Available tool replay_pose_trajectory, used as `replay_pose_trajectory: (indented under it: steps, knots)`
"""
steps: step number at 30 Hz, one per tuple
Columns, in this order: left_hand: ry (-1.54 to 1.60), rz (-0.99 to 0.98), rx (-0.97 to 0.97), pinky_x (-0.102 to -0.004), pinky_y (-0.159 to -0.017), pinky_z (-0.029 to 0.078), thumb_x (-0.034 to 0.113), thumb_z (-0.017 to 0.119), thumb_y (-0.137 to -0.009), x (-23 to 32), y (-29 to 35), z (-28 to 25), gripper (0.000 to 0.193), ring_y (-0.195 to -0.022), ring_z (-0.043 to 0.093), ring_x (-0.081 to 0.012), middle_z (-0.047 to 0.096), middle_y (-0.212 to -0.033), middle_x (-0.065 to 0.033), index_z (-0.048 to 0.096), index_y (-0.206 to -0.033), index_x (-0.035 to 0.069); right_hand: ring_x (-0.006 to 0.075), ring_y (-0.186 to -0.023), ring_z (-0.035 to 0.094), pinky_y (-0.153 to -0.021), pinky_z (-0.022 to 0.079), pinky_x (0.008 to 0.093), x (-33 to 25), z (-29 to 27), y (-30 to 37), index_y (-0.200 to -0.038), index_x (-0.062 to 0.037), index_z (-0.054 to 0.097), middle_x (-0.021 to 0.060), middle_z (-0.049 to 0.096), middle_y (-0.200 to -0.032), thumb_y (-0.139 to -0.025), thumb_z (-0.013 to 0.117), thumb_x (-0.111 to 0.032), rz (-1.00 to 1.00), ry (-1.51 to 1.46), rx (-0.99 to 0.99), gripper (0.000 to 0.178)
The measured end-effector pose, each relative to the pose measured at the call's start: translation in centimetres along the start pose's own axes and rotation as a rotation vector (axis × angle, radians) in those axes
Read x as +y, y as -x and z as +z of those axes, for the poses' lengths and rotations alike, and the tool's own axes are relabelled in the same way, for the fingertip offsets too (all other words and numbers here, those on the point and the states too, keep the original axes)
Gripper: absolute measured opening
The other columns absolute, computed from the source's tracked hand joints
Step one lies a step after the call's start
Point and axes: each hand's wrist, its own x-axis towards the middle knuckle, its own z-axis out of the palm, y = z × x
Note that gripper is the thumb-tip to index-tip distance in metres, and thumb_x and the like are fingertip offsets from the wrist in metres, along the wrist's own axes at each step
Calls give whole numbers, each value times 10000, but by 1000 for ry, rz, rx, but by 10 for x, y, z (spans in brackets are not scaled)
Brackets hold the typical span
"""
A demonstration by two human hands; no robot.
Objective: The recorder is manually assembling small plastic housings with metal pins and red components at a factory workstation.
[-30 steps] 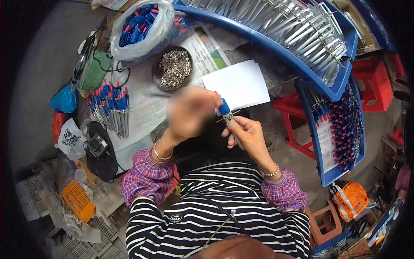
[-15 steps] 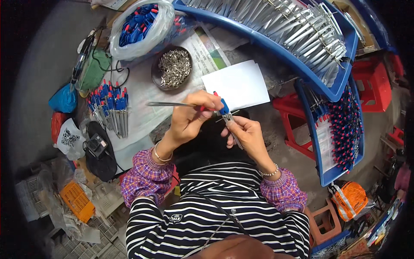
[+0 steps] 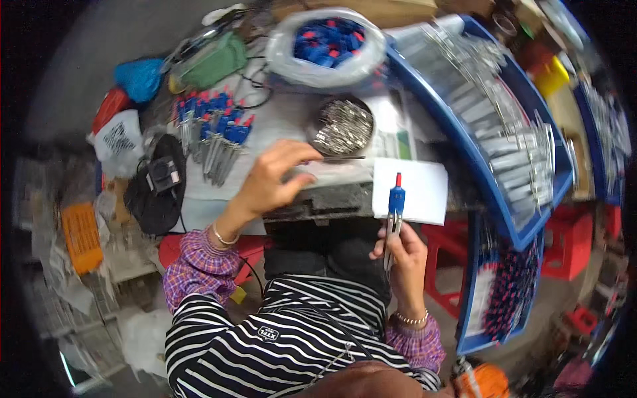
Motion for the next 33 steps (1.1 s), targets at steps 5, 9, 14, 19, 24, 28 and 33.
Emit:
replay_pose_trajectory:
  steps: [5,9,14,19,24,28,33]
  knots:
    - [387,-49,-66,-330,-739,496,69,722,-712,22,18,21,288,-851,632,-218,643,-943,-140,634,-979,4,118,-641,563,-622,502,263,10,34,-3,-961,40,569,57,570,-814,-905,518,-67,-34,220,-136,131]
    - [904,-437,-265,-270,-748,482,98,676,-801,29,34,23,248,-822,602,-105,656,-903,-73,616,-1012,-17,113,-675,581,-649,480,237,15,58,-6,-1002,45,581,43,582,-842,-904,528,-70,-56,269,-174,160]
    - [1252,-454,25,-293,-832,484,-83,579,-815,-2,55,-1,270,-915,592,-130,613,-980,-50,568,-1079,-29,166,-908,593,-831,458,274,15,73,-20,-1092,55,581,87,596,-1002,-846,576,-13,-405,782,-305,255]
    - [612,-551,26,-256,-635,462,90,594,-796,-52,52,-81,267,-759,571,-97,615,-925,-45,598,-1045,-6,176,-963,594,-847,457,269,10,82,-24,-1087,51,590,100,598,-1046,-826,572,27,-305,688,-324,262]
    - [-44,-508,-192,-311,-631,459,70,599,-770,-80,44,-67,245,-696,596,-196,620,-891,-109,605,-1005,2,156,-871,614,-791,473,248,21,71,-23,-1044,54,608,97,606,-1021,-826,565,40,-274,696,-347,222]
    - [-236,-278,185,-376,-736,450,55,622,-730,-75,49,-48,244,-791,563,-305,564,-880,-128,607,-972,27,197,-831,640,-744,486,266,14,68,-21,-981,18,637,123,651,-935,-809,609,6,-358,786,-333,174]
    - [-317,-265,117,-376,-760,436,28,654,-690,-69,48,-36,263,-908,531,-299,548,-941,-106,604,-947,49,144,-797,625,-705,482,239,-13,62,-30,-985,22,642,101,649,-923,-813,593,39,-380,870,-300,180]
